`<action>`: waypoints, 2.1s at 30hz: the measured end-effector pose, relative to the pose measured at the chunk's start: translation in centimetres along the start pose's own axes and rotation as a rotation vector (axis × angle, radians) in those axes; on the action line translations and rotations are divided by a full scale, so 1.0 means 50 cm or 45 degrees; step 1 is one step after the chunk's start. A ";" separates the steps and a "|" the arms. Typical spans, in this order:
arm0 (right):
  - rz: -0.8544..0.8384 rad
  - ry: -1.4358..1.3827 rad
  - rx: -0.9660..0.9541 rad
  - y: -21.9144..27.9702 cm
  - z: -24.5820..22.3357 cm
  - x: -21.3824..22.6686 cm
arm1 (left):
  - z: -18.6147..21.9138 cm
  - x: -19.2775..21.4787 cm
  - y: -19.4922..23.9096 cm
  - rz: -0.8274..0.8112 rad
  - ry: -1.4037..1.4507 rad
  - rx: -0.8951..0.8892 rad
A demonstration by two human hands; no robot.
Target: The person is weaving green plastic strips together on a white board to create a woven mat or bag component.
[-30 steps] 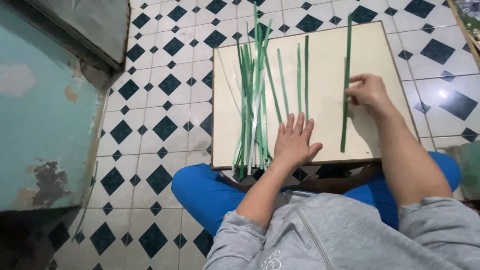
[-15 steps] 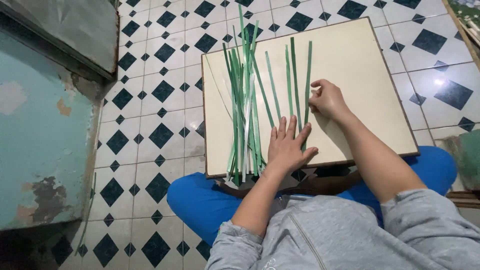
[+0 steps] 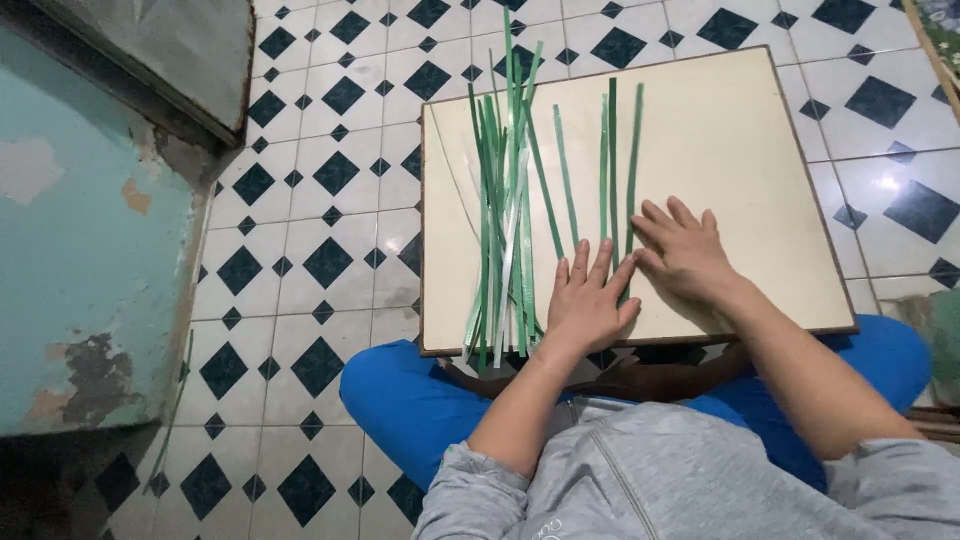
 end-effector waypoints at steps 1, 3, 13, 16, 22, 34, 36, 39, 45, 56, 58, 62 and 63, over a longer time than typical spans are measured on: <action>0.026 -0.090 0.016 -0.009 0.004 0.004 | 0.000 0.005 -0.003 -0.002 -0.005 0.010; 0.100 -0.113 0.024 -0.030 0.005 -0.004 | -0.001 -0.004 -0.009 0.011 -0.019 0.005; -0.076 -0.005 -0.020 -0.052 -0.012 0.021 | 0.006 0.016 0.008 -0.033 0.002 0.035; -0.096 -0.032 -0.033 -0.043 -0.006 0.033 | 0.003 0.009 0.004 -0.022 -0.004 0.007; -0.101 -0.031 -0.029 -0.028 0.000 0.038 | 0.003 0.005 0.004 0.010 -0.047 0.007; -0.076 0.010 0.051 -0.057 0.024 0.001 | 0.002 -0.004 0.001 0.034 -0.078 -0.006; -0.068 0.007 0.065 -0.059 0.030 -0.005 | -0.002 -0.014 -0.005 0.043 -0.085 -0.007; -0.048 0.003 0.092 -0.066 0.030 -0.004 | -0.004 -0.015 -0.005 0.057 -0.091 -0.014; -0.004 0.136 0.168 -0.118 0.000 0.001 | 0.005 0.009 0.005 -0.005 -0.100 -0.003; 0.024 0.458 0.163 -0.138 -0.046 0.006 | 0.004 0.016 0.008 -0.028 -0.109 0.007; -0.042 0.435 0.184 -0.123 -0.054 0.020 | 0.004 0.014 0.006 -0.012 -0.107 -0.012; -0.088 0.447 0.191 -0.126 -0.059 0.025 | -0.001 0.002 -0.001 0.001 -0.101 -0.019; -0.099 0.422 0.179 -0.132 -0.054 0.021 | -0.001 0.003 0.000 0.004 -0.109 -0.027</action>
Point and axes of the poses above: each hand's wrist, its own y-axis away from the middle knuckle, its own x-axis out of the back of the hand, z = x × y, the point moved 2 cm from there along -y, towards the middle knuckle, and after that the axes turned 4 degrees about -z, right-handed, at the moved point
